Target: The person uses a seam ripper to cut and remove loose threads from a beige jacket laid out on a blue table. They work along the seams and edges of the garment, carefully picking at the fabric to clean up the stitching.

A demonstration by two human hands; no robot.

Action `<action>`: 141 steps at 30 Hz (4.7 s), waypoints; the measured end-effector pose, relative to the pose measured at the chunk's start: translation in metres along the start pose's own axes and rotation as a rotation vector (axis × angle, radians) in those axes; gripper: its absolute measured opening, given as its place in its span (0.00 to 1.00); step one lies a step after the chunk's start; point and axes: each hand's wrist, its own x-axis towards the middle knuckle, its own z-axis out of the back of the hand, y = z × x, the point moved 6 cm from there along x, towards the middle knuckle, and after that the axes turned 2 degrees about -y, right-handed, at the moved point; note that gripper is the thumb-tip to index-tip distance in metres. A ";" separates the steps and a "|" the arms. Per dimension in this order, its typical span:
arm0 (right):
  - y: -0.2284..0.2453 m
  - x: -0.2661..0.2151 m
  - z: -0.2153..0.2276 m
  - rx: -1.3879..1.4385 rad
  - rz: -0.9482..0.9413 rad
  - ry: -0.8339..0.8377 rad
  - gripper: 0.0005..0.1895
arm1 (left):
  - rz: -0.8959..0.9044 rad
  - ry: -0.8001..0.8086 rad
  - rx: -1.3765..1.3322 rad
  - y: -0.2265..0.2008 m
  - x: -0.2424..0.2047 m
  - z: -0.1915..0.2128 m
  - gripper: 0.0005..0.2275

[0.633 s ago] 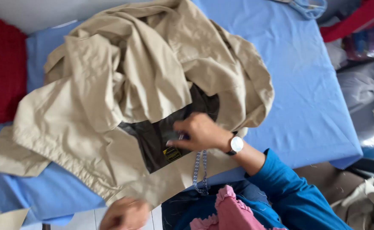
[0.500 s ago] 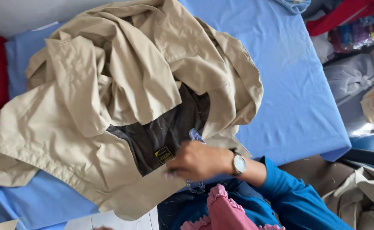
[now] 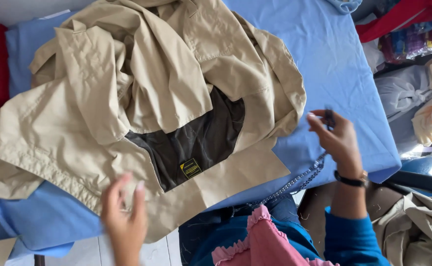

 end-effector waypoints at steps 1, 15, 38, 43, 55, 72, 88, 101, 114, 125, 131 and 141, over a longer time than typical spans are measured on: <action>0.004 0.005 -0.015 -0.018 0.058 0.055 0.19 | -0.135 -0.024 -0.045 -0.031 0.022 -0.028 0.20; 0.010 -0.002 -0.026 0.234 -0.001 0.050 0.24 | -0.329 -0.452 0.283 0.009 0.105 -0.076 0.08; 0.082 -0.021 -0.058 0.429 0.074 0.293 0.25 | -0.769 0.011 0.355 -0.026 0.019 -0.111 0.05; 0.086 -0.034 -0.039 0.511 0.079 0.314 0.24 | -0.743 0.142 0.062 -0.033 0.030 -0.060 0.05; -0.010 -0.063 -0.071 0.360 0.110 0.497 0.21 | -0.350 0.610 0.222 -0.064 0.028 -0.079 0.05; 0.036 -0.149 -0.074 -0.004 -0.236 0.600 0.28 | -0.509 0.289 0.269 -0.051 0.023 -0.139 0.28; 0.099 -0.143 -0.080 -0.047 0.719 0.037 0.10 | -0.622 -0.079 -0.099 -0.039 0.010 -0.138 0.02; 0.026 -0.138 -0.131 -0.405 0.722 0.002 0.14 | -0.659 -0.222 0.002 -0.052 0.006 -0.118 0.01; 0.038 -0.113 -0.078 0.164 0.453 0.222 0.04 | -0.753 -0.275 0.090 -0.065 0.000 -0.105 0.00; 0.032 -0.141 -0.123 -0.427 0.662 0.027 0.12 | -0.624 -0.152 -0.152 -0.051 0.000 -0.114 0.05; 0.092 -0.138 -0.119 -0.275 0.653 0.188 0.13 | -0.604 -0.083 -0.275 -0.060 0.004 -0.109 0.05; 0.114 -0.124 -0.173 -0.347 1.006 0.165 0.07 | -0.621 -0.085 -0.306 -0.066 0.006 -0.103 0.04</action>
